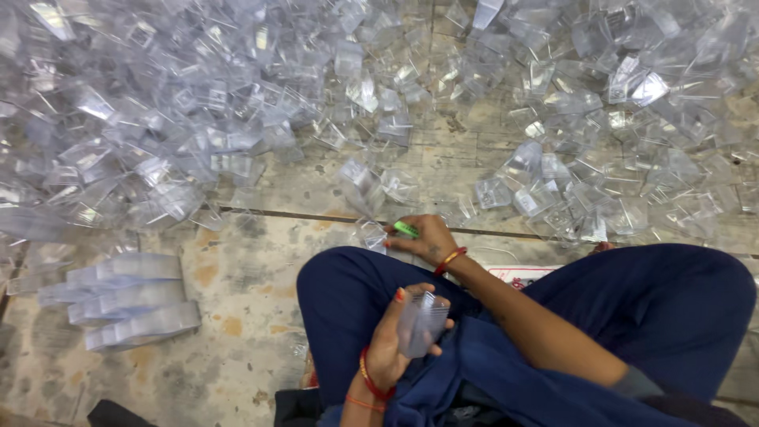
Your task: The person sits on the floor among large piles of clear plastic cups and trims the rim off each cup using a small green-handled blade, working one cup at a time and setting trimmed cups aside.
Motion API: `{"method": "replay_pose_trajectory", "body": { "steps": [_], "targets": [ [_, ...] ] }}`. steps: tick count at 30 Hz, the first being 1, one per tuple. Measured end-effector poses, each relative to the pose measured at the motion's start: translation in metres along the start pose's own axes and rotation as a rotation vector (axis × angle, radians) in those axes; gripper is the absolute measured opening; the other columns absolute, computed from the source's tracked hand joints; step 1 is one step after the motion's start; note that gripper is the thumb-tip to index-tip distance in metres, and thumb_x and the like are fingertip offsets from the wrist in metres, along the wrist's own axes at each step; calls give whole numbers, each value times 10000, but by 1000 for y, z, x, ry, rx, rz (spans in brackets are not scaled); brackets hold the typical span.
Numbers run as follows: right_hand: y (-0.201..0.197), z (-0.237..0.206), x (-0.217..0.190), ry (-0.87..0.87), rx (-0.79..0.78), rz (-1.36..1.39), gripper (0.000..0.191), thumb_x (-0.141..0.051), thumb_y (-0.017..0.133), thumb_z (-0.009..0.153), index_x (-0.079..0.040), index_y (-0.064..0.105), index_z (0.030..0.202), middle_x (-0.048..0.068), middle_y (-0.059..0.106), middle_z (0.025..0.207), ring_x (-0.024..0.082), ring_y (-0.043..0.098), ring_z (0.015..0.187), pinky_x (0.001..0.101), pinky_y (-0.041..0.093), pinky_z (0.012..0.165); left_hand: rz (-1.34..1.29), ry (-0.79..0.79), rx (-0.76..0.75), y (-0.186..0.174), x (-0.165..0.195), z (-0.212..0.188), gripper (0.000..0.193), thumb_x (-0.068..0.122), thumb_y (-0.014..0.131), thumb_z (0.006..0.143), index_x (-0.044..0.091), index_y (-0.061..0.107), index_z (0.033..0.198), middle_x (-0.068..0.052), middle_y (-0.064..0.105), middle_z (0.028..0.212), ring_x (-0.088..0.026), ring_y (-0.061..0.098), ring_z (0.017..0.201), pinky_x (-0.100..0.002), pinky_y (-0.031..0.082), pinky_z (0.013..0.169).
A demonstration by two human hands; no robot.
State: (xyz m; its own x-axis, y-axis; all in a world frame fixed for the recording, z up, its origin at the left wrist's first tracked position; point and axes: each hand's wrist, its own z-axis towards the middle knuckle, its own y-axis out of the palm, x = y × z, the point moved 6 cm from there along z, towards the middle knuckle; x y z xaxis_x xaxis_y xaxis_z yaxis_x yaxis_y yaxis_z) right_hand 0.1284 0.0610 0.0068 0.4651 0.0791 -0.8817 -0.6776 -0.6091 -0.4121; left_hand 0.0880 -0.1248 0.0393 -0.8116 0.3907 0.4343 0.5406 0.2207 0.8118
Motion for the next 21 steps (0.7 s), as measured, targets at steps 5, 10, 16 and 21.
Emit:
{"method": "replay_pose_trajectory", "body": {
  "steps": [5, 10, 16, 21],
  "targets": [
    [13, 8, 1, -124, -74, -60, 270, -314, 801, 843, -73, 786, 963, 67, 794, 871, 160, 751, 796, 335, 580, 759, 142, 65, 40, 4, 8, 10, 584, 468, 597, 968, 87, 476, 1394, -138, 652, 1345, -237, 717, 1106, -341, 648, 681],
    [-57, -31, 33, 90, 106, 242, 246, -291, 737, 958, -46, 716, 956, 26, 626, 748, 86, 497, 570, 275, 400, 490, 256, 152, 174, 2, 5, 41, 591, 348, 698, 922, 104, 457, 1403, -151, 671, 1273, -263, 722, 1036, -331, 637, 596],
    [-104, -97, 24, -27, 11, 349, 178, -198, 686, 950, -33, 745, 986, -45, 669, 741, 36, 441, 555, 227, 349, 469, 491, 259, 250, 17, 1, 68, 684, 310, 713, 911, 148, 406, 1501, -117, 666, 1203, -232, 733, 974, -311, 639, 580],
    [-86, -100, 26, 7, -126, 368, 307, -306, 640, 1041, -27, 764, 1016, -53, 549, 638, 38, 467, 583, 231, 365, 523, 491, 264, 176, 22, 3, 63, 586, 304, 700, 961, 79, 520, 1472, -151, 685, 1192, -234, 723, 993, -303, 636, 606]
  ]
}}
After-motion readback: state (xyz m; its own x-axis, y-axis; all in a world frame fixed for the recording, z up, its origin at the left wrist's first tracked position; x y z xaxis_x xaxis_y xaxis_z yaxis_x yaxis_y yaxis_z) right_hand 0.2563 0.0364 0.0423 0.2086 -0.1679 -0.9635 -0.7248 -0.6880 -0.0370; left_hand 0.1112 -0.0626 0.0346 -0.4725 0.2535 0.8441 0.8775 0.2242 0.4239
